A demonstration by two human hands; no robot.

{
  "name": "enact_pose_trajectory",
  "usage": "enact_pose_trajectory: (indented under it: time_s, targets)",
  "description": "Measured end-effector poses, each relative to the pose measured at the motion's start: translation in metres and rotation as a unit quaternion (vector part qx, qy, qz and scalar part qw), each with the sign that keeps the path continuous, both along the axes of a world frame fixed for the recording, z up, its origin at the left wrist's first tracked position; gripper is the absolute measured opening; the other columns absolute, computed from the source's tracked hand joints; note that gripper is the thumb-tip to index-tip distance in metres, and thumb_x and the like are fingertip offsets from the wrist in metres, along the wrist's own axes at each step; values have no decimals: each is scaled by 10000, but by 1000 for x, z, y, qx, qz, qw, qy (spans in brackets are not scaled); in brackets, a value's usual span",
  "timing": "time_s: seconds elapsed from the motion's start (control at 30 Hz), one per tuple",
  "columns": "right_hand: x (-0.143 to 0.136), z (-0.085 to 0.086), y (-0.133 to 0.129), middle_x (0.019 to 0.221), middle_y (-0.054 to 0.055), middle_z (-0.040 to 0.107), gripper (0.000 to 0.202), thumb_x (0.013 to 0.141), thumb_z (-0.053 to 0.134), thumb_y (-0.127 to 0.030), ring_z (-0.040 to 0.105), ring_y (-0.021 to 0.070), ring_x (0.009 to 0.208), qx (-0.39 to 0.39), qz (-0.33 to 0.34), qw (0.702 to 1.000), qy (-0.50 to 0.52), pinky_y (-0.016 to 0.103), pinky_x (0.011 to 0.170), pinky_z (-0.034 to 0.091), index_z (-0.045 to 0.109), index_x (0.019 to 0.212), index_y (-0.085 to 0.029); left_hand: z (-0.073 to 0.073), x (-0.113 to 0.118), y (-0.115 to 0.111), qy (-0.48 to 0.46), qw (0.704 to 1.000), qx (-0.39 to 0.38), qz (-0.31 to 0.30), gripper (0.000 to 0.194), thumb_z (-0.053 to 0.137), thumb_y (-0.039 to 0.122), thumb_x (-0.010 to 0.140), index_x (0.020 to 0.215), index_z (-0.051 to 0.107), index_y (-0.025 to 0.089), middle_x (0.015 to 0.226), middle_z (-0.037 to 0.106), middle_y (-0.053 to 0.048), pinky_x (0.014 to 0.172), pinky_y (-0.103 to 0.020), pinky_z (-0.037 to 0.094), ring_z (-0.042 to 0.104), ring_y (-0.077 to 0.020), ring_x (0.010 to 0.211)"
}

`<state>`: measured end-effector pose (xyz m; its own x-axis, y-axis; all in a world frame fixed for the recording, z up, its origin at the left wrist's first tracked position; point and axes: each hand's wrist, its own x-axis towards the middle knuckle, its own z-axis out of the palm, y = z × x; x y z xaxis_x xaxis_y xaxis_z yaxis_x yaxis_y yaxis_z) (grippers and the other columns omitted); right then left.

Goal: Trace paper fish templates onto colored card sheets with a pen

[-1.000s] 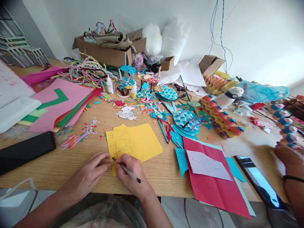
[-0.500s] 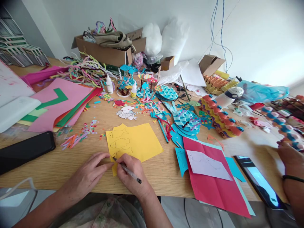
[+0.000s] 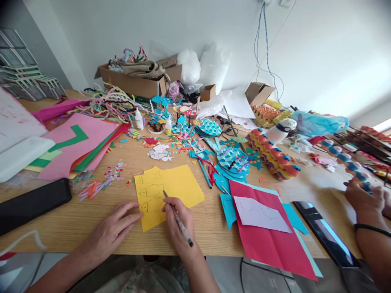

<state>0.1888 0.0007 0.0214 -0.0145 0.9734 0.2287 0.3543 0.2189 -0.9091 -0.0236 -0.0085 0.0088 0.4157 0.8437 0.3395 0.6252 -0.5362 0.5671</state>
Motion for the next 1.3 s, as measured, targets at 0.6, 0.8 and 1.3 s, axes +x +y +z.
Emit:
enact_pose_trajectory:
  time_s: [0.6,0.8,1.3]
  targets:
    - [60,-27,23,1045,183,619,322,828,461,-256,559,295,1021,78,-143,919,-360,459,814,478,505,1117,-121,32,12,1,-597,626,-465,186,699,689,300,655,1297,425,219,1242,553,-114,989,-365,374,449,-263,1211]
    - [57,-31,22,1035,157,625,323,823,475,-217,543,291,1035,85,-155,910,-374,456,825,466,496,1136,-138,45,15,9,-550,658,-479,187,631,640,288,698,1289,434,206,1261,537,-111,890,-324,430,449,-239,1210]
    - [55,-23,21,1057,153,619,309,824,480,-198,531,293,1030,41,-143,919,-364,442,818,459,505,1123,-125,37,30,35,-543,688,-456,152,687,674,317,734,1337,369,190,1245,556,-125,944,-360,416,481,-257,1184]
